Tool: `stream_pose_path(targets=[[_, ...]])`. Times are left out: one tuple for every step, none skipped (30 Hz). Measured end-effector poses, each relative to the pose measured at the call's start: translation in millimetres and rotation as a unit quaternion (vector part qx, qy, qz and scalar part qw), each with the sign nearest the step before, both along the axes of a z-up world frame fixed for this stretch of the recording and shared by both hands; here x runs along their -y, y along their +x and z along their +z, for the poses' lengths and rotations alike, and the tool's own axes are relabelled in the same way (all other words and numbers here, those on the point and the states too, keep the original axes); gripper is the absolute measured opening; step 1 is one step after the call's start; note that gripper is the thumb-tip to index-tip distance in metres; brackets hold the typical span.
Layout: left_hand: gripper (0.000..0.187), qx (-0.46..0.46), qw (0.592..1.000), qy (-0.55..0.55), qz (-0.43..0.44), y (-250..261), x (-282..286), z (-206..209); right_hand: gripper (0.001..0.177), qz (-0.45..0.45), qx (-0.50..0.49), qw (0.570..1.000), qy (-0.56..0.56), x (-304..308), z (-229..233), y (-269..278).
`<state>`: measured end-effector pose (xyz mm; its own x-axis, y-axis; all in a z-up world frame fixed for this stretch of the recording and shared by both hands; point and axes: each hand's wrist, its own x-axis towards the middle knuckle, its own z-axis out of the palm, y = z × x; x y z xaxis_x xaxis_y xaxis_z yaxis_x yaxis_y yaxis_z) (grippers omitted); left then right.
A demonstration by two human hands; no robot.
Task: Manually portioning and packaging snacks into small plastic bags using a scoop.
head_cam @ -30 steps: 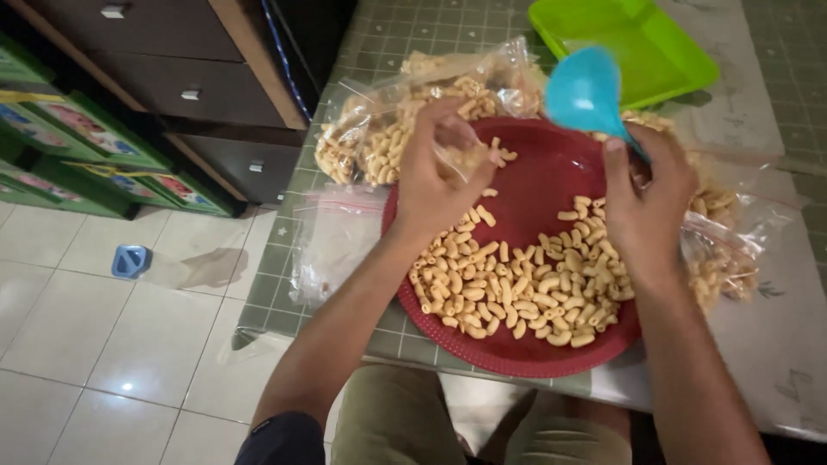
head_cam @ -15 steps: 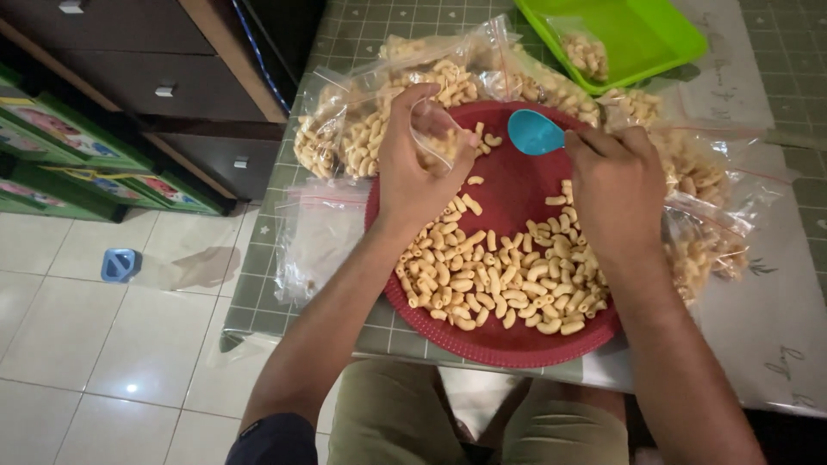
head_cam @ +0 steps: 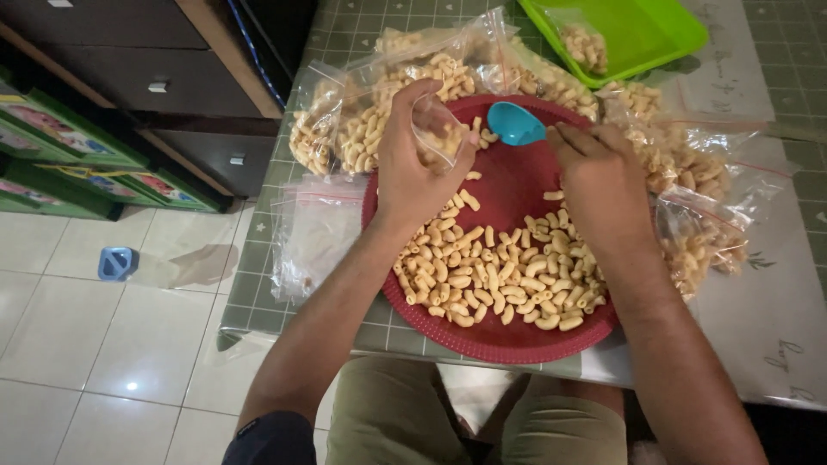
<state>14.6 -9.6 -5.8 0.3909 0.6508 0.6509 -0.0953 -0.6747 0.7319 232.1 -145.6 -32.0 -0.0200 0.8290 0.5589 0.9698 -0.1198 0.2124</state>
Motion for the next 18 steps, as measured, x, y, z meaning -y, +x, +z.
stream_pose_path(targets=[[0.057, 0.0, 1.0, -0.001, 0.0, 1, -1, -2, 0.058, 0.0, 0.0, 1.0, -0.001, 0, 1, -1], [0.058, -0.001, 1.0, 0.013, 0.003, 2, -2, -4, 0.057, 0.006, 0.002, 1.0, -0.015, 0, 2, -2], [0.059, -0.002, 1.0, 0.027, 0.009, 2, -4, -6, 0.056, 0.015, 0.003, 0.999, -0.029, -1, 3, -3], [0.059, -0.002, 1.0, 0.026, 0.01, 1, -3, -6, 0.056, 0.017, 0.003, 0.999, -0.03, -2, 0, -3], [0.06, -0.007, 1.0, 0.026, 0.012, 1, -3, -6, 0.056, 0.012, 0.018, 0.999, -0.033, -3, -2, -2], [0.06, -0.011, 1.0, 0.026, 0.014, 1, -3, -5, 0.056, 0.007, 0.032, 0.999, -0.035, -4, -4, 0], [0.06, -0.01, 1.0, 0.027, 0.013, 1, -3, -5, 0.056, 0.006, 0.032, 0.999, -0.035, -4, -4, 0], [0.061, -0.015, 0.999, 0.026, 0.012, 2, -4, -6, 0.05, 0.024, 0.023, 0.999, -0.021, -4, -3, 0], [0.061, -0.02, 0.999, 0.023, 0.012, 1, -4, -7, 0.045, 0.042, 0.014, 0.999, -0.009, -4, -3, 0], [0.061, -0.02, 0.999, 0.023, 0.012, 3, -4, -7, 0.045, 0.042, 0.013, 0.999, -0.01, -3, -2, 0], [0.061, -0.012, 0.999, 0.029, 0.008, 3, -5, -7, 0.045, 0.042, 0.022, 0.999, -0.012, -3, -2, -1], [0.061, -0.003, 0.999, 0.036, 0.003, 3, -5, -7, 0.045, 0.041, 0.03, 0.999, -0.013, -3, -1, -1], [0.061, -0.004, 0.999, 0.036, 0.003, 2, -4, -7, 0.045, 0.042, 0.03, 0.999, -0.012, -3, -2, -1], [0.06, -0.006, 1.0, 0.026, -0.001, 1, -4, -7, 0.047, 0.05, 0.019, 0.998, -0.013, -3, -3, -2], [0.06, -0.008, 1.0, 0.017, -0.008, 2, -3, -6, 0.049, 0.056, 0.009, 0.998, -0.013, -3, -4, -1], [0.06, -0.008, 1.0, 0.018, -0.009, 3, -5, -8, 0.049, 0.054, 0.009, 0.998, -0.012, -4, -4, 0], [0.061, -0.007, 1.0, 0.03, -0.002, 4, -6, -11, 0.05, 0.064, -0.005, 0.998, -0.003, -4, -6, 1], [0.062, -0.006, 0.999, 0.041, 0.006, 5, -7, -14, 0.05, 0.074, -0.019, 0.997, 0.005, -4, -7, 1]])
